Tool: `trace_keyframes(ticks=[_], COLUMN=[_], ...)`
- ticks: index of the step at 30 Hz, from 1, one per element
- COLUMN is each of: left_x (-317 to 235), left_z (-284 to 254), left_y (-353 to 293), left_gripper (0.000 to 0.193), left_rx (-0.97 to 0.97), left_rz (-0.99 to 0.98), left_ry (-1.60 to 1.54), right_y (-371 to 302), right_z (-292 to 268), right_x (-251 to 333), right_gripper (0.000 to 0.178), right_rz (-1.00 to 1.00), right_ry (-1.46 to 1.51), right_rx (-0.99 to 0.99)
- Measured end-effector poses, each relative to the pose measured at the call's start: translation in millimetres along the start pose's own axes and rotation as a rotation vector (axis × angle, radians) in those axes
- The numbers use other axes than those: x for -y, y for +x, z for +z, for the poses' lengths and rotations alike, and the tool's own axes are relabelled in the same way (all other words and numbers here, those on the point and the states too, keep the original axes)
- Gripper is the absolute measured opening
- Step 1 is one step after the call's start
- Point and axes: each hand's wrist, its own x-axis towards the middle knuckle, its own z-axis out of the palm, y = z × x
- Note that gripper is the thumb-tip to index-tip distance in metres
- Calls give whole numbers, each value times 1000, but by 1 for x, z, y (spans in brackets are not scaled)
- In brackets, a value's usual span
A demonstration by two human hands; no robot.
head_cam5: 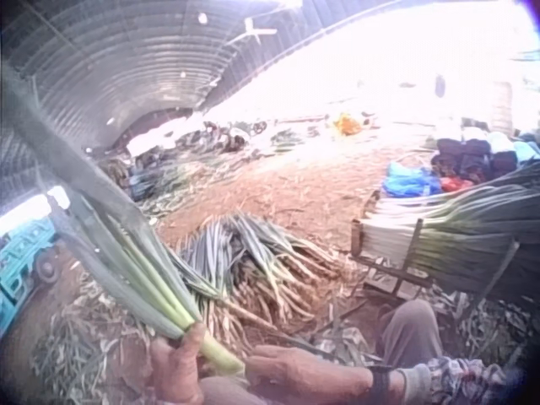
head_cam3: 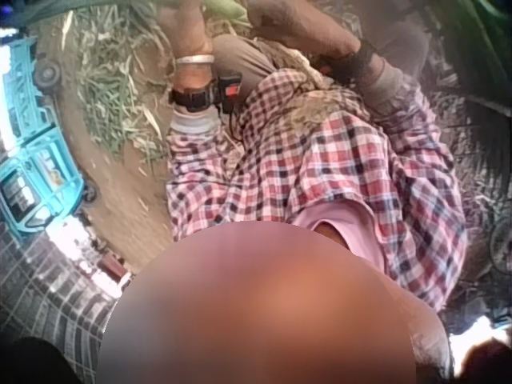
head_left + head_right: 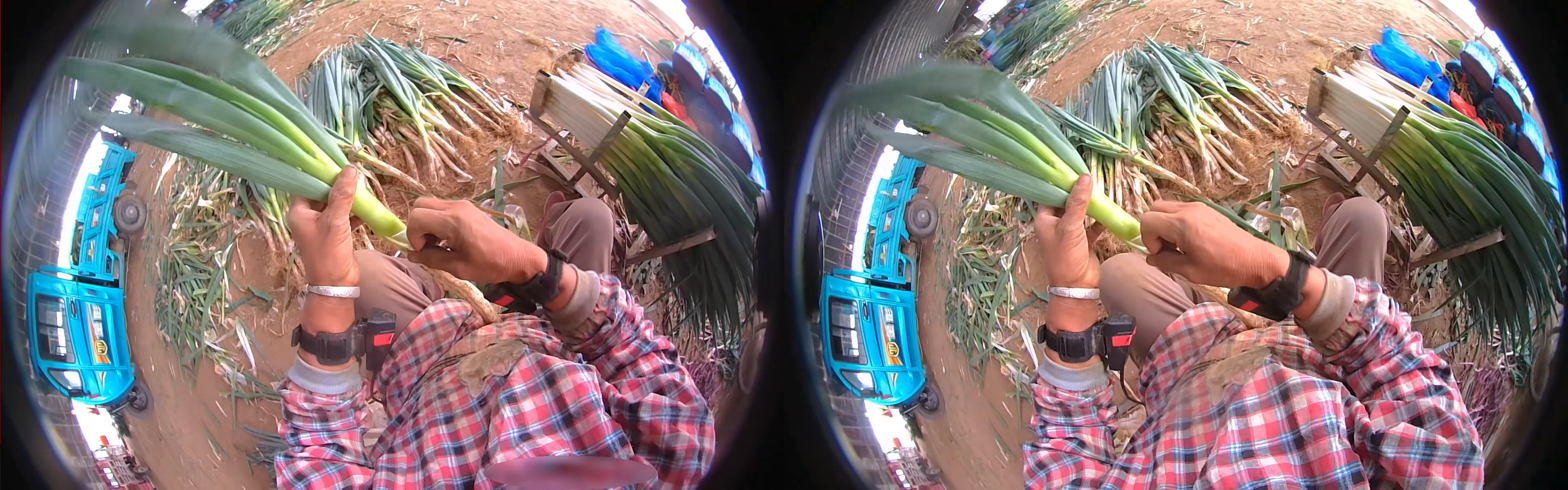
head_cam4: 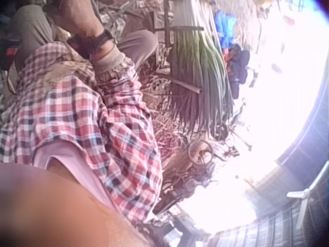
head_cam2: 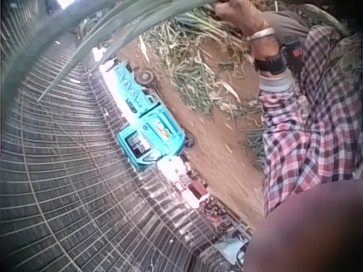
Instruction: Peeling and organizing large green onions/leeks into a metal bundling frame.
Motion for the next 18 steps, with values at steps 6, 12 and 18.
trace_keyframes(ticks=[6,12,18], left_x=[4,12,-2], left_z=[10,-48,-119], left_y=[7,46,80], left_gripper=[30,29,29], left_rx=[80,3,-55], left_rz=[-161,-72,36], left_ry=[-286,-440,-510], right_y=[8,-71,-147], right_z=[15,-11,-38], right_x=[-4,-17,-36], right_gripper=[17,20,15], right_rz=[-127,196,455], right_ry=[50,286,-80], right_rx=[-235,383,583])
